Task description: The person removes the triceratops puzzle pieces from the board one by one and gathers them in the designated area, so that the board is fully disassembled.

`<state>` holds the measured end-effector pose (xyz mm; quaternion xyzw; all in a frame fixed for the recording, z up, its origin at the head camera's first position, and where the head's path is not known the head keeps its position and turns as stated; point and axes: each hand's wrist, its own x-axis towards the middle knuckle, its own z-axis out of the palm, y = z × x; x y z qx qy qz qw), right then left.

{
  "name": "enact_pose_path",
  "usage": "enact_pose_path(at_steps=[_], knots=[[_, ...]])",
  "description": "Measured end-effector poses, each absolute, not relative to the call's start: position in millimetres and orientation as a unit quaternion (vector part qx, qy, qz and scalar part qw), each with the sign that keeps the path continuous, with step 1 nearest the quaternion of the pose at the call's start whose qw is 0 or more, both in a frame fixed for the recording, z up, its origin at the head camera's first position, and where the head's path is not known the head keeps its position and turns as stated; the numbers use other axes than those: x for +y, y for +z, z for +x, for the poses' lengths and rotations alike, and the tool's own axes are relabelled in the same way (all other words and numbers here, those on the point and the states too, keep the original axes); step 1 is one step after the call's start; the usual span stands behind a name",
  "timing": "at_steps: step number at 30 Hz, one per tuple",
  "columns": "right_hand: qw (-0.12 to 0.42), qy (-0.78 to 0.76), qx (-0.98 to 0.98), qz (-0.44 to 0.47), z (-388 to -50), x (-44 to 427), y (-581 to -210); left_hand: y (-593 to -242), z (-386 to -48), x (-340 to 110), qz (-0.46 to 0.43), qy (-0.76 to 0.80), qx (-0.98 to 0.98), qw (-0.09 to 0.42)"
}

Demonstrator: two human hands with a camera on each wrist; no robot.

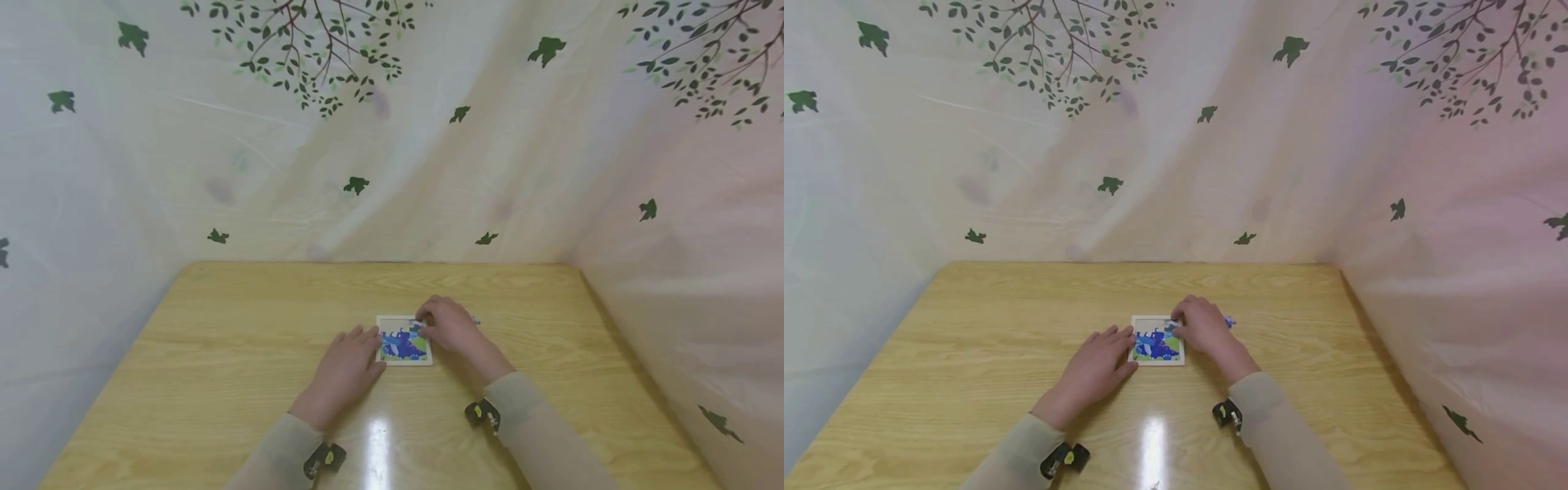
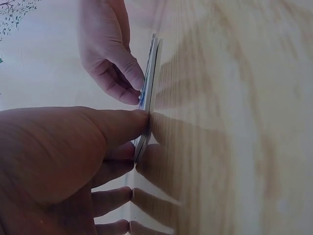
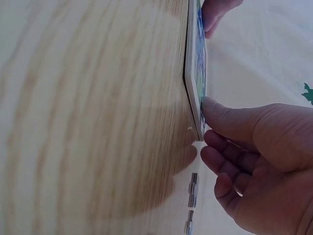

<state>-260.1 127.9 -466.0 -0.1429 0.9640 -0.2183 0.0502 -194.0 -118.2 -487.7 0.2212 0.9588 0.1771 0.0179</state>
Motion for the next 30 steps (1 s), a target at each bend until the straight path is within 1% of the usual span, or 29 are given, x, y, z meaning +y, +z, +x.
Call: enact_pose_path(at_steps=[7,20,28,30], knots=[[0.068,-0.254,0.957,-0.126,-261,127,-466,-489,-194,-118,0.221,0.172,0.96,0.016],[0.06,-0.298,0.944,-0.126,-264,131,-476,-488,-194,-119,0.228,0.167,0.959,0.012],[0.072,-0.379,0.917,-0.106,-260,135,-473,-488,-193,-119,0.232,0.153,0.96,0.008],[0.067,-0.401,0.907,-0.107,-258,139,-471,-488,-192,-118,0.233,0.152,0.961,0.012]])
